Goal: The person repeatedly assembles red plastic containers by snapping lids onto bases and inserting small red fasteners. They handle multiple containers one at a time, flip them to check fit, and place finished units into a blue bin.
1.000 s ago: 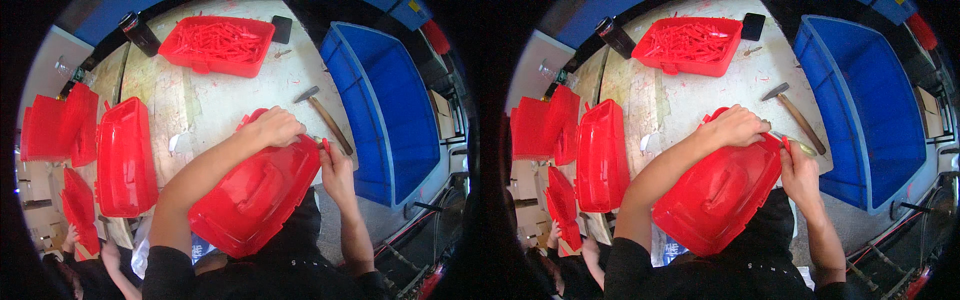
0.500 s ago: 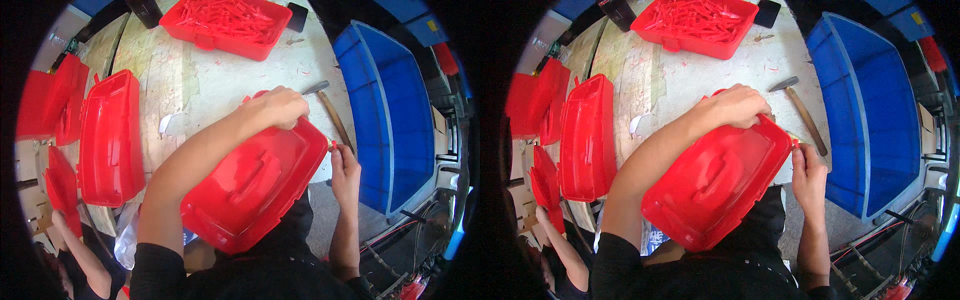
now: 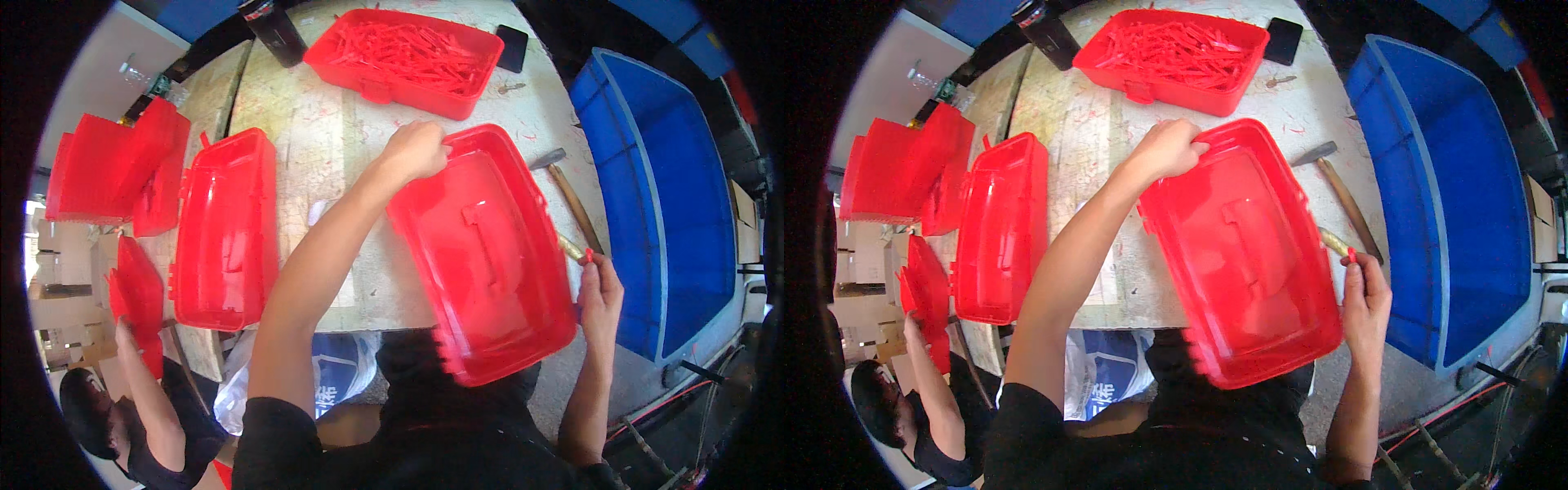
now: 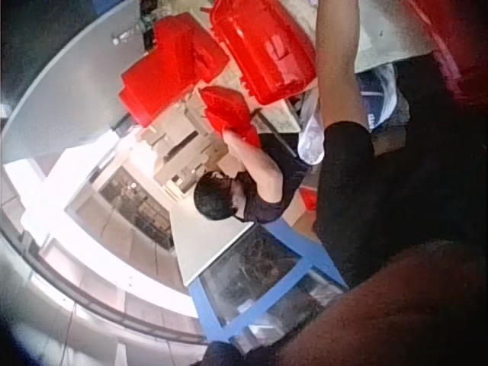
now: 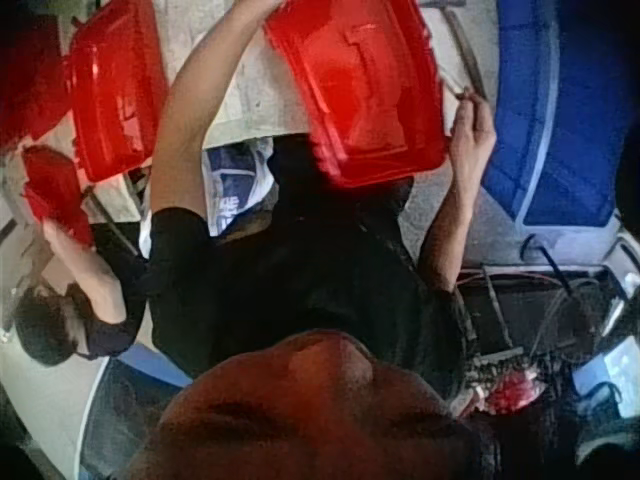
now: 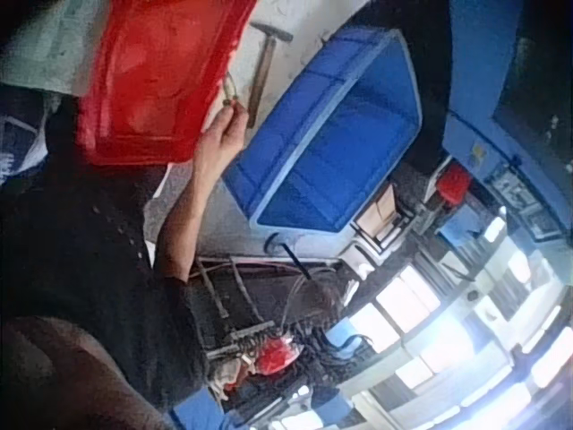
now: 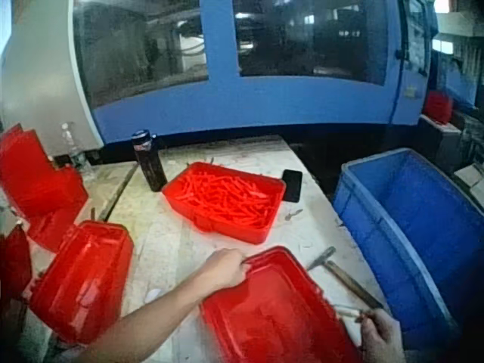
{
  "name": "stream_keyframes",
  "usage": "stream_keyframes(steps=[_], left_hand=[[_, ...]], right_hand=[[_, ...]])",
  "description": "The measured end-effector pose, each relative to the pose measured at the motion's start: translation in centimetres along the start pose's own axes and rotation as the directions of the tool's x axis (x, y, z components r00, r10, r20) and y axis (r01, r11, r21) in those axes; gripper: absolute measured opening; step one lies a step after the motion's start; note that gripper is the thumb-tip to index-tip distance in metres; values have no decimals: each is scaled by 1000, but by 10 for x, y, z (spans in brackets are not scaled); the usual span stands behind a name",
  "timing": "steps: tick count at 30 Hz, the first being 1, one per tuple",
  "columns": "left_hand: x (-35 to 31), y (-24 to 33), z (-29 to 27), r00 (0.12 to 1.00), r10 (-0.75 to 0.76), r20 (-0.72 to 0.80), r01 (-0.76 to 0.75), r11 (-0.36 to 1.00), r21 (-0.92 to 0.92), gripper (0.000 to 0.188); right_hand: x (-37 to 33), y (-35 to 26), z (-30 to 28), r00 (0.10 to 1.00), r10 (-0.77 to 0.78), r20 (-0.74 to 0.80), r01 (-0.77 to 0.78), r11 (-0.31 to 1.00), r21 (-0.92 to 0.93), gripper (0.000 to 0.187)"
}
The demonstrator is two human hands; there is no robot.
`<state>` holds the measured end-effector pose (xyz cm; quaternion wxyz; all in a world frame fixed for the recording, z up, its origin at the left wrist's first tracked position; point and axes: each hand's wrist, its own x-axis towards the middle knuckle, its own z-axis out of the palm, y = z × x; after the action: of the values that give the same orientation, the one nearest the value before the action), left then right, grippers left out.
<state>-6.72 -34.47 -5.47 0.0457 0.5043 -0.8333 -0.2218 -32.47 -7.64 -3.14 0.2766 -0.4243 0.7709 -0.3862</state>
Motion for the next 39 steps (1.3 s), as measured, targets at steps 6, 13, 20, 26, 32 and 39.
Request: stream_keyframes(steps=[6,13,20,26,32,39], left_hand=[[-58,-44,1,981,-10,195,110,854,-509,28],[-130,-26,25,988,-46,145,107,886,-451,36],[-173,6,57,996,31,-83,-83,646,-759,73],[-181,2,64,975,-212,70,131,288,-949,47],[-76,-7,58,842,55,-537,-491,492,-719,36],[-72,10,67,979,116,-169,-201,387,-900,20]], right_hand=[[-3,-11,1,998,-67,4,67,998,9,21],[-3,-57,24,881,-25,472,-59,985,161,12],[-3,-72,126,612,117,782,-356,924,140,29],[-8,-64,151,571,103,815,-387,909,156,25],[-8,-73,159,476,246,844,-706,679,201,19],[-6,-72,143,356,337,871,-849,507,151,29]])
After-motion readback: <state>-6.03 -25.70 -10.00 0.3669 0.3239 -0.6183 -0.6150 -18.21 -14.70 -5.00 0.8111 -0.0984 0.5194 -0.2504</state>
